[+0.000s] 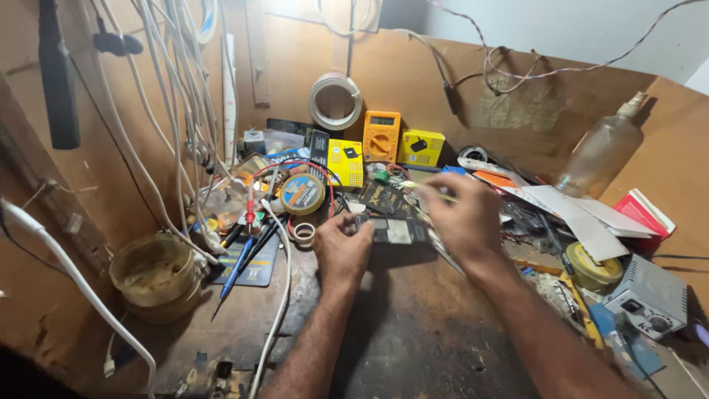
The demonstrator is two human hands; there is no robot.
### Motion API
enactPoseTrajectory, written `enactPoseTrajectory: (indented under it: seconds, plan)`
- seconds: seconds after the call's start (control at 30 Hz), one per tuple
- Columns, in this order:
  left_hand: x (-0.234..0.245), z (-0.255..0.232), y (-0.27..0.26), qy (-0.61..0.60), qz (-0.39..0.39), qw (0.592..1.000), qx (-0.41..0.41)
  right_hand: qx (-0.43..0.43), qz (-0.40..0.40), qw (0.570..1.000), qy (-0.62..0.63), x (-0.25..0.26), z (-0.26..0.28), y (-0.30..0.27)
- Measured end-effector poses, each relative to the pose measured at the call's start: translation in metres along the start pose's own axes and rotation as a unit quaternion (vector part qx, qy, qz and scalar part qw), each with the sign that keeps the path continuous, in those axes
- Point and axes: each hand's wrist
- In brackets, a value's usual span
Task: The person uses a screwdriver to remove screws from a small black electronic device on a cluttered workbench. They then use a soldering iron to work on the device's internal components, occasionally adjusting the device's position.
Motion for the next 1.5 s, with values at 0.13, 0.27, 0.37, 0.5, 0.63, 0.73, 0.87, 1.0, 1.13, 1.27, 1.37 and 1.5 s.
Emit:
enactPoseTrajectory:
  seconds: [0.13, 0.27, 0.37, 0.5, 0.63, 0.73, 0.87, 1.0, 1.13, 1.27, 1.37, 1.5]
  plan:
    - [-0.005, 0.004, 0.001, -0.095, -0.028, 0.995, -0.005, -0.101, -0.100, 0.990, -0.015, -0.012, -0.037, -0.036]
    - [-0.007, 0.008, -0.001, -0.064, -0.013, 0.994, -0.082, -0.068, -0.126, 0.988, -0.057, -0.042, -0.059, -0.058]
    - [-0.010, 0.009, -0.006, -0.028, 0.025, 0.989, -0.140, -0.031, -0.099, 0.988, -0.112, -0.062, -0.067, -0.064]
    - [-0.009, 0.007, -0.014, 0.041, 0.012, 0.957, -0.286, 0.069, -0.060, 0.987, -0.133, -0.063, -0.071, -0.063]
    - [-0.006, -0.002, -0.024, 0.051, 0.015, 0.945, -0.324, 0.091, -0.048, 0.985, -0.139, -0.060, -0.059, -0.066]
    - [0.002, -0.011, -0.027, 0.053, 0.009, 0.936, -0.347, 0.109, -0.033, 0.981, -0.155, -0.054, -0.052, -0.067]
    - [0.021, -0.023, -0.036, 0.050, -0.005, 0.920, -0.388, 0.105, -0.029, 0.978, -0.176, -0.050, -0.042, -0.067]
    - [0.054, -0.053, -0.043, 0.071, -0.004, 0.923, -0.378, 0.127, -0.035, 0.979, -0.153, -0.045, -0.029, -0.066]
    - [0.105, -0.092, -0.061, 0.147, -0.062, 0.911, -0.380, 0.188, -0.015, 0.979, -0.076, -0.044, -0.002, -0.048]
    - [0.143, -0.116, -0.081, 0.246, -0.156, 0.890, -0.351, 0.223, 0.025, 0.975, 0.003, -0.062, 0.037, -0.008]
    - [0.164, -0.121, -0.084, 0.295, -0.184, 0.885, -0.309, 0.222, 0.077, 0.972, -0.016, -0.082, 0.063, 0.015]
    - [0.179, -0.117, -0.081, 0.374, -0.179, 0.877, -0.244, 0.231, 0.100, 0.967, -0.038, -0.109, 0.083, 0.026]
Point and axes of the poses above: each hand's wrist, its own y-axis towards the middle knuckle, its own x-axis out of the back of the hand, z = x × y, and after that the axes turned 9 degrees about -y, right-handed
